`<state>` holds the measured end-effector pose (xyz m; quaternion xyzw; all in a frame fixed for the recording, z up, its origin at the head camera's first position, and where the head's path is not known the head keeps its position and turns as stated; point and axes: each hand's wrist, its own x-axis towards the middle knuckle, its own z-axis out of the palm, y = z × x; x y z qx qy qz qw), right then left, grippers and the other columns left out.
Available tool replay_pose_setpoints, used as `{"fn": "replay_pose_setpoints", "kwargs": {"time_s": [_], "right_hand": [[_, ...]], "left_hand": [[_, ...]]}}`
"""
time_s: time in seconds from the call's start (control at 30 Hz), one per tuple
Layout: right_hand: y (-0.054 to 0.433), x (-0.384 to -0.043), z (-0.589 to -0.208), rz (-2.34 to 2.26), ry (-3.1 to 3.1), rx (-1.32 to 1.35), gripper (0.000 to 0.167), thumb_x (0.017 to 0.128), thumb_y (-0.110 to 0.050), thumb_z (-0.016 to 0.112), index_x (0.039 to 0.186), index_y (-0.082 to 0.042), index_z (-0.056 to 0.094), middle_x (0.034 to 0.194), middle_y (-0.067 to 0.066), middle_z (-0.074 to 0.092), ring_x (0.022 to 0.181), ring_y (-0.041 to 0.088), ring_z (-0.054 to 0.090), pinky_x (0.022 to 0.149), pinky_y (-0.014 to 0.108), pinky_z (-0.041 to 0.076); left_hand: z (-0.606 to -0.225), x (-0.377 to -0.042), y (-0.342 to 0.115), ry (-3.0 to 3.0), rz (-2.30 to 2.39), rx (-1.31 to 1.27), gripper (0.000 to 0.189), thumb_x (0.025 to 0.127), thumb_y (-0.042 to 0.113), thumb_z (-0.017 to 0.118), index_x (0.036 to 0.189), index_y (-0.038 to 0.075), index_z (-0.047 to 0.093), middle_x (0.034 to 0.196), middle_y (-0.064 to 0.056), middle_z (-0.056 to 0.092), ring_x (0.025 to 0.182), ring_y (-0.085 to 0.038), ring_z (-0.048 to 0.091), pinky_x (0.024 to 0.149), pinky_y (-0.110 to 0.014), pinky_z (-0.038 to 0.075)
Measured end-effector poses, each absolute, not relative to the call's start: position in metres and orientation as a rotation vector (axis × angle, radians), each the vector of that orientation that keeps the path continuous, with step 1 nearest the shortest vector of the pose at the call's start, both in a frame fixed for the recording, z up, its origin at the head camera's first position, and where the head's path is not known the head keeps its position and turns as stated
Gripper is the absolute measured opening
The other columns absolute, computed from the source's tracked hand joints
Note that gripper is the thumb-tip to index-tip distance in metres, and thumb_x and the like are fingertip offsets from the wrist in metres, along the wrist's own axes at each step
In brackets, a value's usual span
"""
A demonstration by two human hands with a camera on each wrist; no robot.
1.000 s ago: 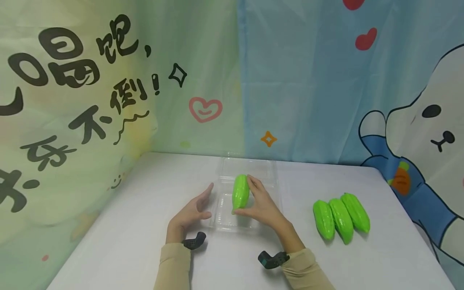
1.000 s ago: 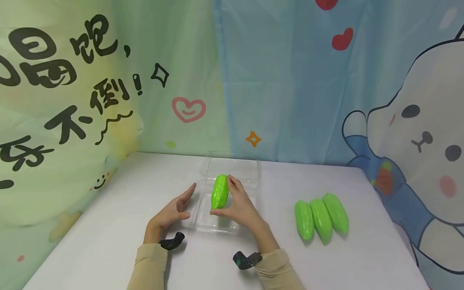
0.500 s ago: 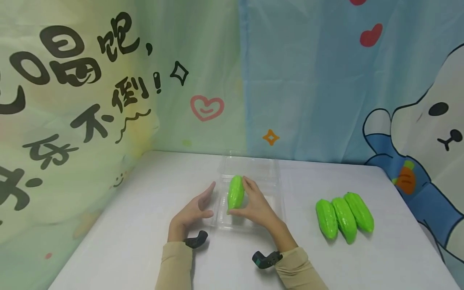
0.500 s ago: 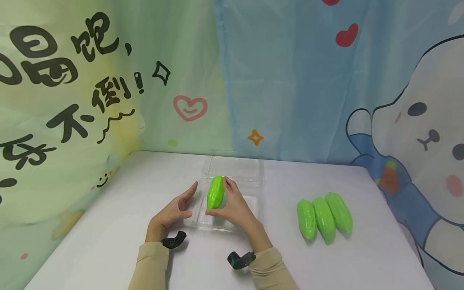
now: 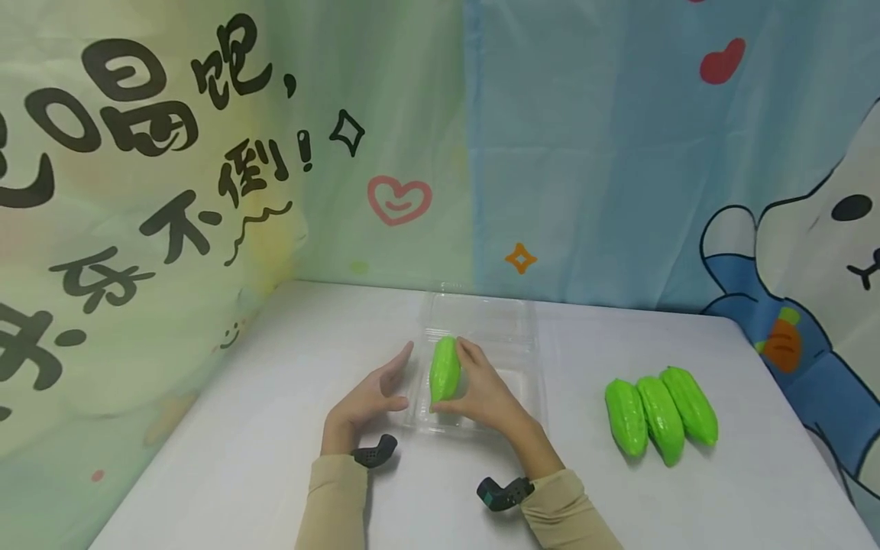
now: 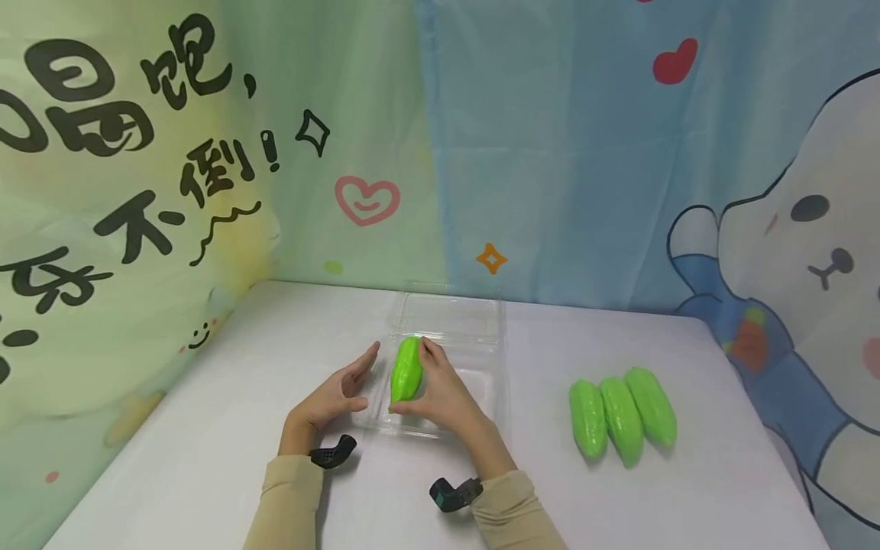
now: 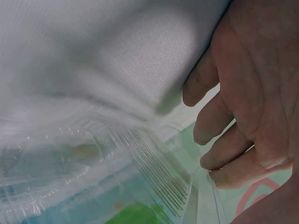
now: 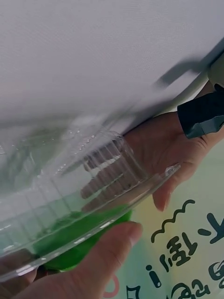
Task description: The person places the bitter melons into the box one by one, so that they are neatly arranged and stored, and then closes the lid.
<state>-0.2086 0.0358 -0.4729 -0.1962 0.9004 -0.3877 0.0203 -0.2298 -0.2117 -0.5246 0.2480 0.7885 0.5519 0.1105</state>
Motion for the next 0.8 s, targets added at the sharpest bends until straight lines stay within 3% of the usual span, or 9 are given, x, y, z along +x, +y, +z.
{"fn": "replay_pose_setpoints", "kwargs": {"time_s": [0.27,0.8], "right_hand": [[0.029,-0.211,-0.476,-1.145,2.784,-0.647,0.117,0.062,-0.040,0.088,0.150,-0.001,0.021,0.155,0.014,0.023,0.140,0.033,0.032,0.113,0.047,0.034],[0.020,-0.216,-0.486,-1.063,2.767,-0.642,0.117,0.063,-0.045,0.086,0.150,-0.001,0.021,0.156,0.014,0.021,0.139,0.033,0.034,0.113,0.046,0.035]], "left_hand": [[-0.497,-0.218,-0.206,2.328,1.580,0.747,0.117,0.068,0.056,0.077,0.151,0.001,0.015,0.159,-0.011,0.011,0.148,-0.027,0.009,0.119,-0.046,0.011],[-0.491,-0.217,-0.204,2.344,1.540,0.732,0.120,0.066,0.061,0.074,0.152,0.004,0.012,0.160,-0.010,0.009,0.148,-0.027,0.008,0.120,-0.046,0.010]]}}
